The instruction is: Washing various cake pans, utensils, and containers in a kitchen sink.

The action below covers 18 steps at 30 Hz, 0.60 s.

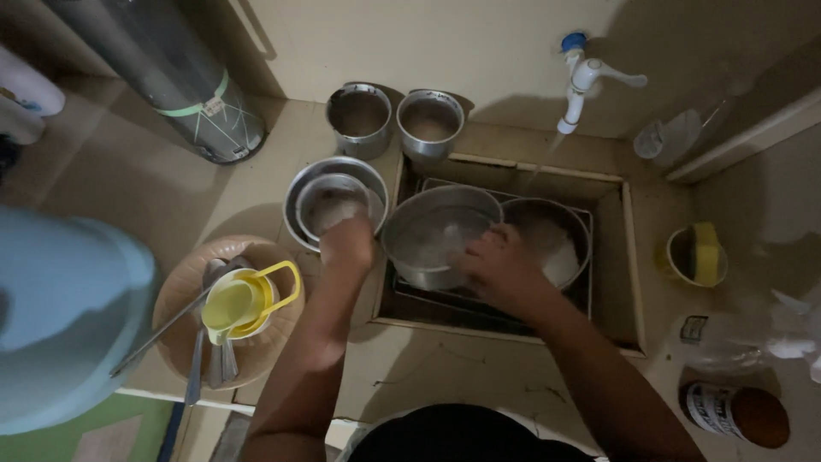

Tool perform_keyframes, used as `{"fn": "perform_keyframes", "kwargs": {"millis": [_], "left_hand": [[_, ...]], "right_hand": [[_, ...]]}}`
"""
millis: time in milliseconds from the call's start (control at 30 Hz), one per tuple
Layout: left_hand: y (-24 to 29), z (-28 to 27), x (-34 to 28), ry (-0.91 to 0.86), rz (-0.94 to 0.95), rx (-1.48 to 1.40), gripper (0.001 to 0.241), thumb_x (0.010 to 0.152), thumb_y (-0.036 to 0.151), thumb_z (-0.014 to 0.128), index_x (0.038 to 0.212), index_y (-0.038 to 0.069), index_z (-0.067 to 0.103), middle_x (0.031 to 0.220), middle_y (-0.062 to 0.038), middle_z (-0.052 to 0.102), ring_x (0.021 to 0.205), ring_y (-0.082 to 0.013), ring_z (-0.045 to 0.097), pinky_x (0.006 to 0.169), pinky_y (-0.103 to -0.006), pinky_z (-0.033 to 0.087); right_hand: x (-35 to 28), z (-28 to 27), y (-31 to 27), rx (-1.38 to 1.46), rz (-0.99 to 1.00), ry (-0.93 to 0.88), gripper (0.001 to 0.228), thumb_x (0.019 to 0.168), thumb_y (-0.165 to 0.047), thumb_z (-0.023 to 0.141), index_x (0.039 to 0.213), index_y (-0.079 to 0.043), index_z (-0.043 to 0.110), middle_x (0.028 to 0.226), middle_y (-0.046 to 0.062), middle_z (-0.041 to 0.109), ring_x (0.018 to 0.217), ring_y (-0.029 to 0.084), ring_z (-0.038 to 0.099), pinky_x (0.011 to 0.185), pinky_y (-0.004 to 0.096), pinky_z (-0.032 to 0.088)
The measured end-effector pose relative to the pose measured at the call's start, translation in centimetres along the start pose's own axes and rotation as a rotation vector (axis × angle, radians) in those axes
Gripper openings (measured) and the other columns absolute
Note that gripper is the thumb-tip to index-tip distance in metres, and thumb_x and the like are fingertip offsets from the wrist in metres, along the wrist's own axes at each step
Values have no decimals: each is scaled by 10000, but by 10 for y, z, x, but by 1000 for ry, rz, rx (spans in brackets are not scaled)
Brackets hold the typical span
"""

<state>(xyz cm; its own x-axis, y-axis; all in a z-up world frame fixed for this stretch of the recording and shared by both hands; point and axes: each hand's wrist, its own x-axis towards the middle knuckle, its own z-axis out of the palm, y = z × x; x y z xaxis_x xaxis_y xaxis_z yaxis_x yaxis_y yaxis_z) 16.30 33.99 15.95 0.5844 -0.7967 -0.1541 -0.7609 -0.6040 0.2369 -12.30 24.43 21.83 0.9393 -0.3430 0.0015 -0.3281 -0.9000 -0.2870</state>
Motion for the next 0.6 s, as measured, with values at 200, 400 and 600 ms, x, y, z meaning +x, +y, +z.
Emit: {"fn": "perform_keyframes", "kwargs": {"millis": [200,400,600], "left_hand": [[-13,-3,1,22,76,46,274,945,188,523,1155,147,695,1120,-205,724,1066,-408,691,857,-551,554],[-15,-64,-22,258,97,-13,264,940,323,589,1117,139,656,935,-196,736,791,-439,701,718,-558,539],[-8,-64,-45,424,342,-91,181,945,277,656,1062,139,678,754,-162,704,724,-413,689,681,-542,526]], "right_hand": [[10,28,-2,-77,-160,163,331,807,-72,741,1101,-221,711,1016,57,654,1022,288,614,1123,629,328],[52,59,-7,40,-208,178,288,859,-109,736,1117,-235,723,1092,36,690,1109,256,639,1166,637,305],[87,83,-10,44,-423,417,399,780,-164,709,1176,-203,727,1335,191,653,1212,390,607,1088,577,344]]}}
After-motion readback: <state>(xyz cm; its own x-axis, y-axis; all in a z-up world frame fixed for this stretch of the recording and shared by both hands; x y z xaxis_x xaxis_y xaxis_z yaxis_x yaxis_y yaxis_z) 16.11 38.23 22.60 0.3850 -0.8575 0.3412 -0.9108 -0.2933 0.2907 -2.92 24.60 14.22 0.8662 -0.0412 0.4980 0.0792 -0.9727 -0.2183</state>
